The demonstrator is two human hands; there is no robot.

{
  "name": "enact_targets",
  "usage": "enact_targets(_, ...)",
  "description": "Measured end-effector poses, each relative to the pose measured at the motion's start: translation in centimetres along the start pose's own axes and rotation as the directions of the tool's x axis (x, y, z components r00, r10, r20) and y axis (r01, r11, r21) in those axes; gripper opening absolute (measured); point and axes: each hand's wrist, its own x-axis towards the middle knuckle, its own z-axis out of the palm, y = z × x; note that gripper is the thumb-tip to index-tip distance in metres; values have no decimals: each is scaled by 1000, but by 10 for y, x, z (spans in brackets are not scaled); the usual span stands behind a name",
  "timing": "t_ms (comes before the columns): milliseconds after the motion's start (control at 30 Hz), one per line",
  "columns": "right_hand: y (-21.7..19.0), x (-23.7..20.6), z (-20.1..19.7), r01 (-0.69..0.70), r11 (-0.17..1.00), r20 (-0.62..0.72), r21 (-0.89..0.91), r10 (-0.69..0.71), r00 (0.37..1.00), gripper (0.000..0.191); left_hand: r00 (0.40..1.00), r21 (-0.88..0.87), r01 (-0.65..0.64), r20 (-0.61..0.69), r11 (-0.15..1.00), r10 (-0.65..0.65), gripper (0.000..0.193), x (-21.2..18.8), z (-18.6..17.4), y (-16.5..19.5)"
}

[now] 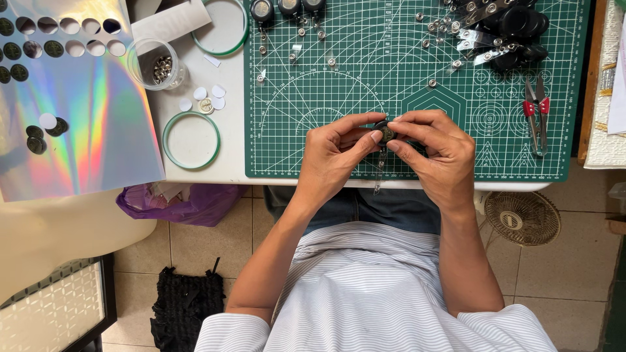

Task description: The person assembles keychains by hand, inserting small metal components into black circular casings and attaching them to metal rings. The person handles multiple keychains one at a time, placing finished units on the cutting mat.

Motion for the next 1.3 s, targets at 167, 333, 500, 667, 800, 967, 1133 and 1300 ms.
enact_targets(167, -2, 0, 0, -17, 1000, 2, -10, 17, 1000, 25, 1000, 18, -6, -9, 1000, 6, 31, 0, 1, 0)
enact_targets(333, -1, 0, 1, 9, 1000, 6, 24, -9, 1000, 25, 1000, 21, -20, -11, 1000, 20, 31, -1, 1, -1)
enact_targets(500, 0, 0, 1, -2, 999, 14, 52, 1, 1000, 26, 1000, 29, -21, -18, 999, 21, 30, -1, 1, -2)
enact_targets(667, 0, 0, 2, -2, 995, 26, 101, 0, 1000, 29, 999, 33, -24, -25, 999, 24, 30, 0, 1, -3)
enact_targets(800, -1, 1, 2, 6, 995, 26, 97, -8, 1000, 30, 999, 21, 4, -37, 1000, -4, 30, 0, 1, -5)
enact_targets(967, -1, 0, 1, 14, 995, 25, 95, -16, 1000, 30, 1000, -28, -1, -25, 1000, 0, 30, 1, 1, -6)
enact_targets(1133, 0, 0, 1, 14, 998, 19, 69, -15, 1000, 28, 1000, -20, 3, -31, 1000, -3, 31, 1, 0, -6)
enact_targets(1300, 1, 0, 1, 7, 1000, 6, -26, -6, 1000, 26, 1000, 5, 2, -29, 1000, -1, 29, 1, 0, -5)
